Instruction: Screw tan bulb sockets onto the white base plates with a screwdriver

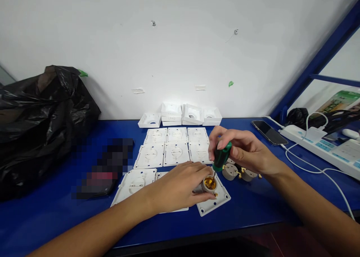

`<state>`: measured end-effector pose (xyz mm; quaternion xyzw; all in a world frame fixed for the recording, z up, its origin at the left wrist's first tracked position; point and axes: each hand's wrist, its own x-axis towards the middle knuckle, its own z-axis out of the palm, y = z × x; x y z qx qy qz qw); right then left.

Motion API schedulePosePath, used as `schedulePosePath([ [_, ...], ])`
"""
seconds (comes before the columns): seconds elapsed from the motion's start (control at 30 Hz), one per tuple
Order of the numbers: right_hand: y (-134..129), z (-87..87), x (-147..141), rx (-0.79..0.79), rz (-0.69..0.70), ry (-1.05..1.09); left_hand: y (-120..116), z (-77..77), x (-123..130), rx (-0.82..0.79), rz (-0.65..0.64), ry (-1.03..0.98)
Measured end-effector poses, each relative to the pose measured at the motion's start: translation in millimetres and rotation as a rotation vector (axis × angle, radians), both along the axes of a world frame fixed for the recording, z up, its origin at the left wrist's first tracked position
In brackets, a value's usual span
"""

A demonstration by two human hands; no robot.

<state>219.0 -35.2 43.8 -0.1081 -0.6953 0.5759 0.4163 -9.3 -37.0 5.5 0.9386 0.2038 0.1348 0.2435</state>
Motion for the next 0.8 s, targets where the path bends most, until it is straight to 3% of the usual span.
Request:
schedulePosePath([
  [0.1,1.3,-3.2,-1.9,0.014,-0.033,0.049,0.1,-1.7,0.2,0.002,0.002,-0.008],
  [0.53,0.7,-0.3,0.2,-0.034,0.093,0.027,-0.9,1.7,0.6,0.011,-0.005,0.007],
  [0.8,-4.5,1.1,-2.0,-0.045,0.061,0.027,-0.4,0.2,0.1,0.034,-0.004,0.009],
])
